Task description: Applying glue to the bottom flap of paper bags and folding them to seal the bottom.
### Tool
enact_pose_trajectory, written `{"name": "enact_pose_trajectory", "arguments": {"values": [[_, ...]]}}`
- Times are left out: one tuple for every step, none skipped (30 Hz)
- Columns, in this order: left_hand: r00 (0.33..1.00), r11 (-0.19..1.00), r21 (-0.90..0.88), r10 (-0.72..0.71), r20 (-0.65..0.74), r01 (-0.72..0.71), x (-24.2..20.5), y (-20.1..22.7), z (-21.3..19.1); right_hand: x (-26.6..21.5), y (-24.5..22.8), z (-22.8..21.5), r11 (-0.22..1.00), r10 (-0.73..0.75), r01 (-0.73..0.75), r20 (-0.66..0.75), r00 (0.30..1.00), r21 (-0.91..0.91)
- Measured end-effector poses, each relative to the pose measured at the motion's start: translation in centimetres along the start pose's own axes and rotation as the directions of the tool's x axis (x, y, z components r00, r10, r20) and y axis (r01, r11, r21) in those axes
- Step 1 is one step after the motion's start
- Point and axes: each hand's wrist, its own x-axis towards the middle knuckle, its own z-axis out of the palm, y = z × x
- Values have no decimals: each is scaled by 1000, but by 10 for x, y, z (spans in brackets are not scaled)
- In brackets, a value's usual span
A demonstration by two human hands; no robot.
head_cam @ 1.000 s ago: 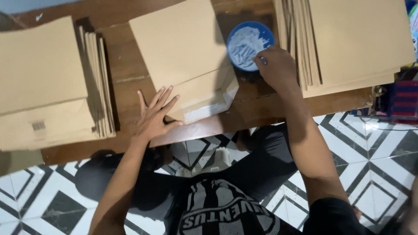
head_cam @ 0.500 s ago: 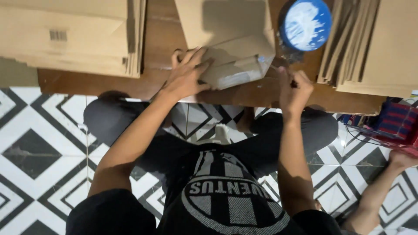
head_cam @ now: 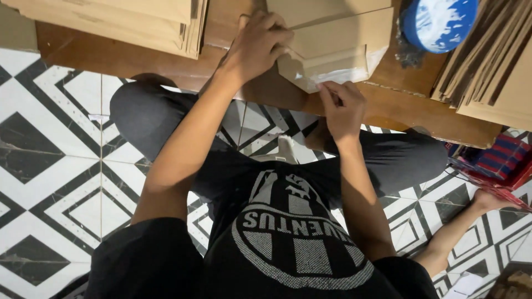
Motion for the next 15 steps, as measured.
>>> {"name": "enact_pose_trajectory", "arguments": {"values": [[1000,1000,3,0,8,0,2,-4,5,0,2,5,997,-63,63,3,998,-34],[1000,1000,1,-3,10,3,3,-7,8,-1,4,8,998,-61,61,6,998,-35],[1000,1000,-13,-9,-5,9,4,-9,12,-1,6,12,993,-89,89,8,996,-80],[1000,1000,-26,-16,-20,16,5,-10,15,-2,7,15,985,-117,118,12,993,-122],[1000,999,-28,-21,-19,21,6,-11,13,-1,7,17,986,-116,117,17,993,-122],[999,1000,-20,2,-41,-3,6,-11,12,-1,6,19,976,-143,145,25,989,-165],[998,1000,-13,26,-63,-26,6,-11,11,-1,6,20,963,-170,173,34,985,-208],[998,1000,-14,16,-64,-17,5,-11,12,-1,6,19,963,-169,175,43,985,-207],[994,999,-13,39,-104,-40,4,-11,13,-2,5,17,950,-196,200,43,980,-241],[988,998,-10,63,-143,-65,4,-12,14,-2,5,17,935,-223,226,42,974,-275],[988,998,-11,56,-144,-58,4,-11,12,-2,5,14,935,-223,228,49,973,-273],[986,997,-31,70,-154,-76,5,-10,11,-3,5,10,939,-229,235,54,972,-250],[983,994,-52,84,-164,-93,5,-9,10,-4,4,6,943,-234,241,59,971,-228],[983,994,-55,80,-163,-90,4,-8,10,-5,4,3,944,-232,240,62,971,-229],[988,997,-67,37,-148,-47,4,-7,11,-7,4,-1,949,-207,217,67,976,-230]]}}
